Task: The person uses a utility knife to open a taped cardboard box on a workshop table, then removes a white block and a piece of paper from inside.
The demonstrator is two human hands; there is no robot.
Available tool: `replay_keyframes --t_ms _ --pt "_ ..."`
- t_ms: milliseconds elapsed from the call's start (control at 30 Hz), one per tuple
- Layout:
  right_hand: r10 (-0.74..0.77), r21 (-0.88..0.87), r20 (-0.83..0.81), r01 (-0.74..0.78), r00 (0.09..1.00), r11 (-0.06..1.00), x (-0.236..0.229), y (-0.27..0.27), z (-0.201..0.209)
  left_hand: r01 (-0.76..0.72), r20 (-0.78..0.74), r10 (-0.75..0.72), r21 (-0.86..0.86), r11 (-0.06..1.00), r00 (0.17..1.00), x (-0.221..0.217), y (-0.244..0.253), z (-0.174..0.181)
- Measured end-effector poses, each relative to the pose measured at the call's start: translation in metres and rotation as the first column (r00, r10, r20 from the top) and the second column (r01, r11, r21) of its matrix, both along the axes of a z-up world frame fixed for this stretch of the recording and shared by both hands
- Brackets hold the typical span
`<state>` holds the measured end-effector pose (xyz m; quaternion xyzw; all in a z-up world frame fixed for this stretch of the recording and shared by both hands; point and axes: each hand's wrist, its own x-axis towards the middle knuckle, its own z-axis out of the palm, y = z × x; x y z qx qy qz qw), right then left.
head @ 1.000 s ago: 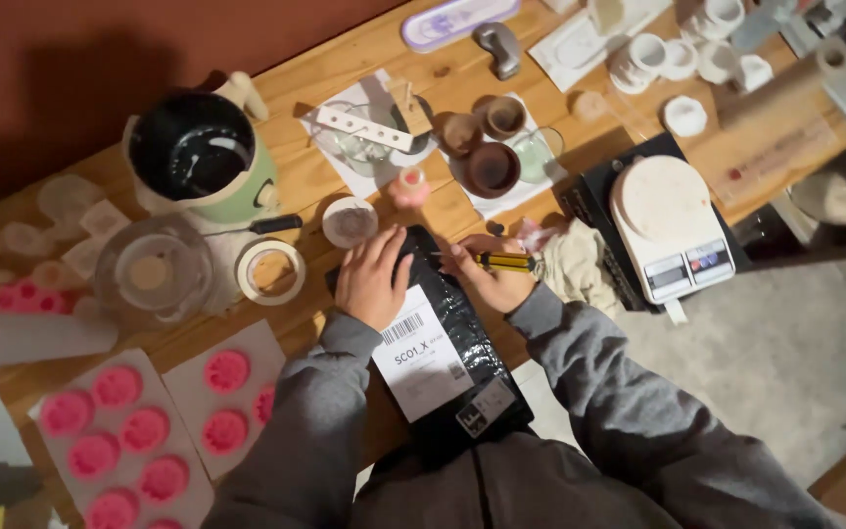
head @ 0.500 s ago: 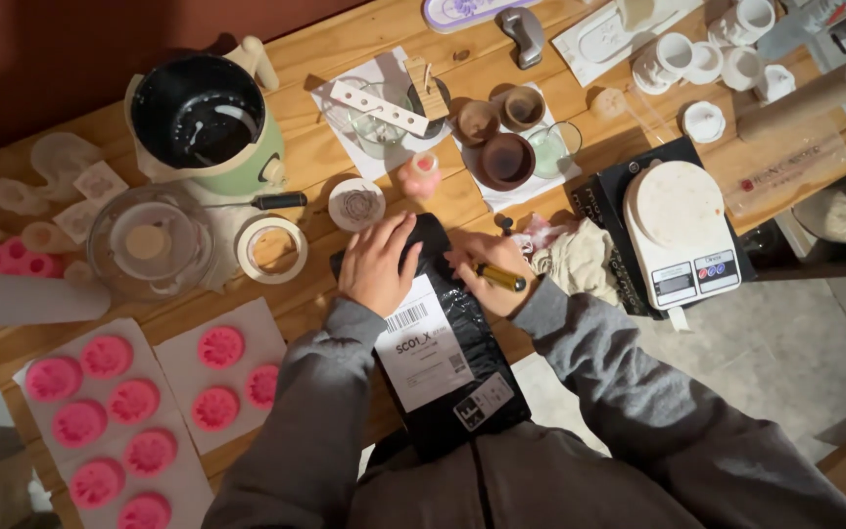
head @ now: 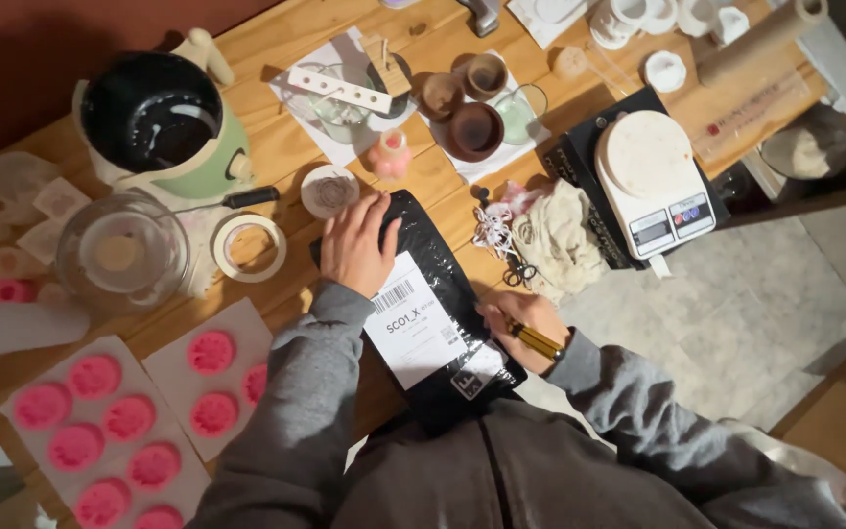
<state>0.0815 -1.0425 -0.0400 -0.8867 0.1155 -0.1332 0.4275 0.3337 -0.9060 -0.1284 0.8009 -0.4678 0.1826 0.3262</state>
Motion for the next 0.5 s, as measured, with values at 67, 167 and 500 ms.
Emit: replay_keyframes --t_ms 67,167,500 --pt "-0.035 -0.011 -0.056 0.034 0.998 0.999 -0.022 0.002 -0.006 -0.006 0.019 0.006 0.001 1.0 1.0 0.0 0.0 0.0" --pt "-0.07 0.058 -0.088 0.075 0.994 0.995 -0.05 0.005 -0.001 -0.001 0.019 0.001 0.003 1.0 1.0 0.0 -0.001 0.0" --pt "-0.273 0.545 -0.168 0.321 0.947 0.774 -0.063 -0.013 0.002 0.649 -0.192 -0.622 0.158 0.744 0.759 -0.063 -0.01 0.001"
